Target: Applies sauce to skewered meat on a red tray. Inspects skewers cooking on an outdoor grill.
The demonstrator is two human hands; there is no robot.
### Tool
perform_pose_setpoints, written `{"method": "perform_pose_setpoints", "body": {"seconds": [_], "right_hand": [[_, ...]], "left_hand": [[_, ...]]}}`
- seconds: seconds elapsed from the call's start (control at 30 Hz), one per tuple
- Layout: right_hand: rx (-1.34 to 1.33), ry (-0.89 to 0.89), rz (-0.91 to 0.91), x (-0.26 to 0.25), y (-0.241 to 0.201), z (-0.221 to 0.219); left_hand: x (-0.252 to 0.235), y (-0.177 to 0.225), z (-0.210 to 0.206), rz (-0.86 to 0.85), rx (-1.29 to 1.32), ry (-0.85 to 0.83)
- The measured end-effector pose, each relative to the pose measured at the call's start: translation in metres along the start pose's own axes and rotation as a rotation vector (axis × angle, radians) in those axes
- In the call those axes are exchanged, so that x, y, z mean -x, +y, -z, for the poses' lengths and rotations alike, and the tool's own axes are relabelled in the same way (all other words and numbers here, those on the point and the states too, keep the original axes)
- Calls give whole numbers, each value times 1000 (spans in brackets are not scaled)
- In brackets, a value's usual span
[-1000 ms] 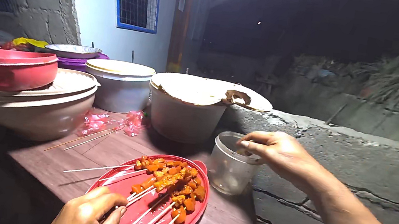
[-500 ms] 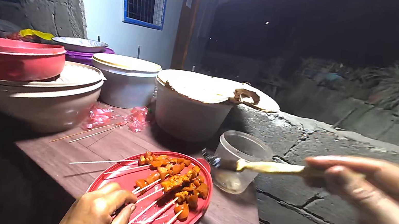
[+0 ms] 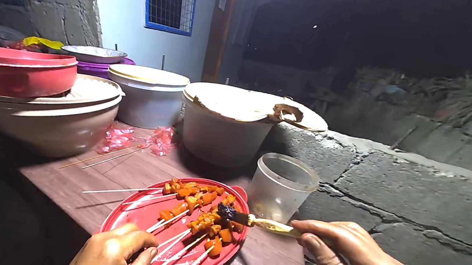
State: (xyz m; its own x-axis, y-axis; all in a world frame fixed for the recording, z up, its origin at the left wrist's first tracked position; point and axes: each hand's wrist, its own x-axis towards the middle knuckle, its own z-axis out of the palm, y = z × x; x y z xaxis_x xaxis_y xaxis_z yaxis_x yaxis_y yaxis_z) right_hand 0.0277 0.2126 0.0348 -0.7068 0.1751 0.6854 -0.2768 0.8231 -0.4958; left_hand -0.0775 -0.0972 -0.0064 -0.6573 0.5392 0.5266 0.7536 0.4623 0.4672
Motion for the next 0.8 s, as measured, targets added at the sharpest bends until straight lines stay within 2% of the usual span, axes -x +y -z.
{"method": "perform_pose_setpoints", "body": {"seconds": [0.1,0.27,0.47,0.6,0.8], "right_hand": [[19,38,42,3,-2,-4],[-31,-54,34,6,-5,0],[6,124,-3,1,4,1],[-9,55,-25,12,10,-11],[-35,42,-25,24,-7,0]], "left_hand": [[0,1,-2,-7,-4,1],[0,0,-3,-1,-44,7],[4,2,2,12,-12,-9],[3,5,5,25,45,-21],[2,-2,0,48,62,28]]}}
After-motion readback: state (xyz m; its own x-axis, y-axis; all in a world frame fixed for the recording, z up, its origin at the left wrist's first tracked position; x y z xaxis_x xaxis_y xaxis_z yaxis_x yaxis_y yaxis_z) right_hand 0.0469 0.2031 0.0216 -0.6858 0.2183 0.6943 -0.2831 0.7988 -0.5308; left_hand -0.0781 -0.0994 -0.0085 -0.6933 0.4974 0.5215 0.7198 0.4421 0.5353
